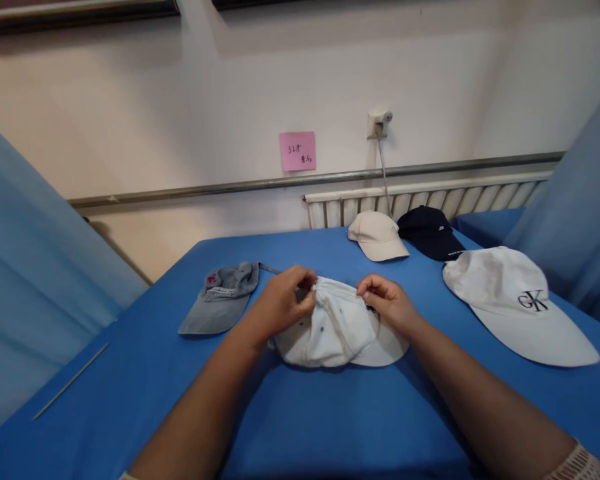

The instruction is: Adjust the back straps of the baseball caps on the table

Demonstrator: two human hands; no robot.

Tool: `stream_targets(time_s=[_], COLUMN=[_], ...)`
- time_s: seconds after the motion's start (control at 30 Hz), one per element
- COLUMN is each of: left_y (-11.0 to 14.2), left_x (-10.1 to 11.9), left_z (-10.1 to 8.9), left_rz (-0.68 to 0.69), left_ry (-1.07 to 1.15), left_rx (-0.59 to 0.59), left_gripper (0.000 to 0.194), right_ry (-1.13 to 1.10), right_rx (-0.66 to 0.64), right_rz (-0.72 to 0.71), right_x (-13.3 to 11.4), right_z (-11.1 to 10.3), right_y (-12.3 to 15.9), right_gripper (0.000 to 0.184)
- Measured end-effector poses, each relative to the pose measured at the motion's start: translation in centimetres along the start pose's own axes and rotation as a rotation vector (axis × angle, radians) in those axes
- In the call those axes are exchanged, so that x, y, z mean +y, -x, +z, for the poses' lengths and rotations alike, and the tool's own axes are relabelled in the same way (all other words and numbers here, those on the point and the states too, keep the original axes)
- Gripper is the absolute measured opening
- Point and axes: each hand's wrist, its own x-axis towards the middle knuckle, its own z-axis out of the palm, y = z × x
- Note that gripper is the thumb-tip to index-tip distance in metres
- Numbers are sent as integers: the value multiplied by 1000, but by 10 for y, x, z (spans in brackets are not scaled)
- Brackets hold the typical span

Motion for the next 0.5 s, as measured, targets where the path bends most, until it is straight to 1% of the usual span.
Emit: stream_targets(time_s=[0.07, 0.13, 0.27, 0.33, 0.43, 0.5], left_y=[-18, -34, -58, -66, -77, -84], left_x=[10, 21, 39, 43, 43, 41], left_z=[-8, -15, -21, -22, -22, -19], left_rz=[76, 145, 241, 287, 329, 349], left_ry=[-23, -39, -147, -184, -210, -238], left_rx=[-75, -194, -435, -503, -549, -572], left_gripper=[20, 25, 31, 34, 35, 33], right_ry=[17, 42, 150, 160, 95, 55], right_rx=[22, 27, 49, -4, -178, -245], right_rz=[-1, 14, -10, -31, -31, -27], right_x=[-11, -17, -11, -4, 4, 9], right_z=[-7, -15, -26, -28, -27, -24], right_y=[0, -1, -9, -12, -15, -16], right_gripper=[11, 14, 19, 27, 42, 40])
